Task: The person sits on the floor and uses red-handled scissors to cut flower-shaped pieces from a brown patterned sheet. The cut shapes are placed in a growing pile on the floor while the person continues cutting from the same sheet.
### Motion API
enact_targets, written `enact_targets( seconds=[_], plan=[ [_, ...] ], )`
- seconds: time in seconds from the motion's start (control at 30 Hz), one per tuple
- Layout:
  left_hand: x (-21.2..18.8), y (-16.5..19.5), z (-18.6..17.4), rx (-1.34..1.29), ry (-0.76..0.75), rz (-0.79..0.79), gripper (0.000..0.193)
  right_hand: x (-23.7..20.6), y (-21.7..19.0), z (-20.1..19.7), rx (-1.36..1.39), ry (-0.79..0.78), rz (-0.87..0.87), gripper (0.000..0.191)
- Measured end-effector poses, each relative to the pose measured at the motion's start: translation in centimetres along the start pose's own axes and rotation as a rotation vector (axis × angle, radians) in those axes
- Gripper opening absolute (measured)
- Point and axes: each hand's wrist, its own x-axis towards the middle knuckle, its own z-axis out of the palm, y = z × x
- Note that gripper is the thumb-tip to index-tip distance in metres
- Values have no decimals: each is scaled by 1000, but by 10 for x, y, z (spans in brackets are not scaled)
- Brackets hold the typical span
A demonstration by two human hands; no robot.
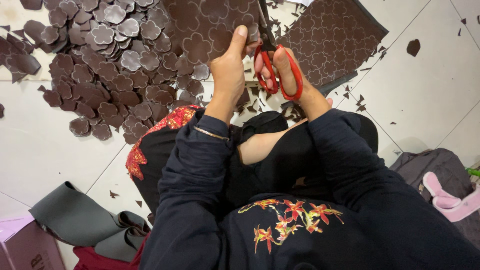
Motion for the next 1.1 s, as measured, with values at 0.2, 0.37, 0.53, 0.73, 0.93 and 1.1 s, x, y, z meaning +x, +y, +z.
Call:
enact_targets(
  seconds=[0.2,0.37,0.53,0.73,0.93,1.1],
  plan=[
    [13,-2,-6,-63,-36,135,22,4,-15,-8,-80,-4,-18,88],
    [16,-3,-14,-44,-67,154,20,7,-16,-11,-132,1,-21,88],
    [17,1,-13,-4,-85,234,17,7,-12,-13,-141,1,-37,87],
    [13,2,-10,-43,-75,175,17,7,-5,-9,-133,49,-36,86],
    [15,2,-10,-56,-101,187,19,7,-6,-8,-122,55,-42,83],
    [17,3,-12,-43,-87,193,17,6,-11,-8,-145,60,-30,83]
  ],
)
